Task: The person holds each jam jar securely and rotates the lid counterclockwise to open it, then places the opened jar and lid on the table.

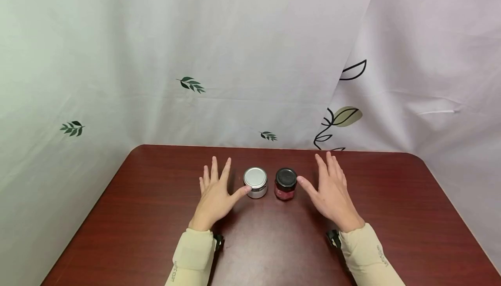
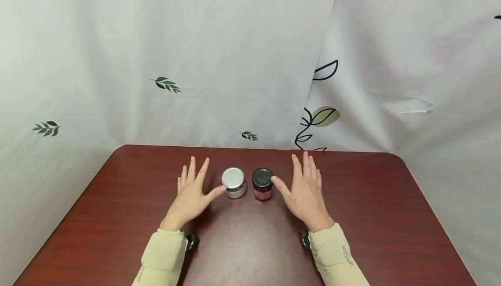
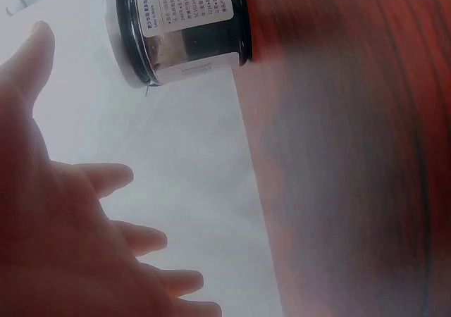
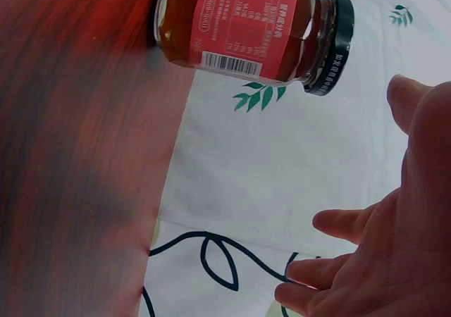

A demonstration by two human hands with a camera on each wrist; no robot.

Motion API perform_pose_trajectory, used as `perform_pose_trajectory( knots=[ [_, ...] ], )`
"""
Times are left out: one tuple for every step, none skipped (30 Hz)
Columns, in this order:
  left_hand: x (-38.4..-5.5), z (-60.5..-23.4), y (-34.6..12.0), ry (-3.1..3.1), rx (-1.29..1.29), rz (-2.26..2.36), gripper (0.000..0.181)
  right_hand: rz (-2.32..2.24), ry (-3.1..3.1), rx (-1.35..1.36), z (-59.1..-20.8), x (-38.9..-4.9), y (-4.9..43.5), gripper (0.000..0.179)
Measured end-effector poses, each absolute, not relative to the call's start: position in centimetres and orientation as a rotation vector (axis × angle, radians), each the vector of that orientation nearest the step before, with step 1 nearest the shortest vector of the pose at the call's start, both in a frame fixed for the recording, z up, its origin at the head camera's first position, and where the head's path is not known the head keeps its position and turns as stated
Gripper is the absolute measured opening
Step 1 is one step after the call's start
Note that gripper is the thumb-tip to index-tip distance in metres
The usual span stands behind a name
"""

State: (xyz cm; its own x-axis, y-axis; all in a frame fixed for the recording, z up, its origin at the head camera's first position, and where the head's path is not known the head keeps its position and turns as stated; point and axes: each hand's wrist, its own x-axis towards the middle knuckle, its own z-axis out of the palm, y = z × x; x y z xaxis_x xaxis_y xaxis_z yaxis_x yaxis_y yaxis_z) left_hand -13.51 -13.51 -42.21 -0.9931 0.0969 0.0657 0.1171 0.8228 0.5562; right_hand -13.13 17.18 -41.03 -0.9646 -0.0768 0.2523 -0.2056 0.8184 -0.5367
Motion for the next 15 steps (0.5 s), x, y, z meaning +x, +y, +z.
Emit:
perform_pose_trajectory(
  knots=[
    [-13.53,-42.24,-13.51,-2.965,-0.176,-0.913,0.105,0.862,-2.783,0.219,-40.93,-13.13,17.1,0.084],
    [-13.53,-42.27,-13.51,-2.964,-0.177,-0.917,0.105,0.863,-2.78,0.221,-40.86,-13.12,17.03,0.083],
    [-13.54,-42.29,-13.52,-2.964,-0.178,-0.919,0.105,0.867,-2.78,0.222,-40.79,-13.13,16.96,0.083],
    [-13.55,-42.31,-13.54,-2.962,-0.179,-0.924,0.105,0.87,-2.777,0.225,-40.74,-13.12,16.88,0.083],
    [-13.55,-42.33,-13.54,-2.961,-0.18,-0.93,0.105,0.872,-2.774,0.228,-40.69,-13.12,16.81,0.083],
    [-13.55,-42.34,-13.54,-2.961,-0.18,-0.935,0.105,0.877,-2.769,0.232,-40.7,-13.13,16.75,0.082],
    [-13.56,-42.36,-13.53,-2.962,-0.181,-0.937,0.105,0.881,-2.763,0.237,-40.7,-13.12,16.68,0.083],
    [-13.57,-42.37,-13.51,-2.961,-0.183,-0.938,0.105,0.883,-2.755,0.243,-40.71,-13.11,16.63,0.083],
    [-13.57,-42.36,-13.49,-2.96,-0.184,-0.945,0.105,0.885,-2.749,0.247,-40.72,-13.12,16.57,0.083],
    [-13.58,-42.37,-13.46,-2.96,-0.185,-0.946,0.105,0.888,-2.744,0.25,-40.72,-13.11,16.51,0.083],
    [-13.58,-42.37,-13.42,-2.96,-0.187,-0.95,0.104,0.891,-2.739,0.253,-40.72,-13.11,16.46,0.083],
    [-13.59,-42.36,-13.39,-2.962,-0.189,-0.953,0.104,0.892,-2.736,0.256,-40.75,-13.13,16.42,0.083],
    [-13.59,-42.35,-13.36,-2.962,-0.192,-0.953,0.104,0.895,-2.735,0.256,-40.72,-13.12,16.35,0.084],
    [-13.6,-42.35,-13.33,-2.962,-0.196,-0.955,0.104,0.896,-2.737,0.255,-40.71,-13.13,16.3,0.084],
    [-13.61,-42.36,-13.29,-2.963,-0.2,-0.958,0.104,0.898,-2.742,0.252,-40.71,-13.15,16.25,0.084]
  ],
)
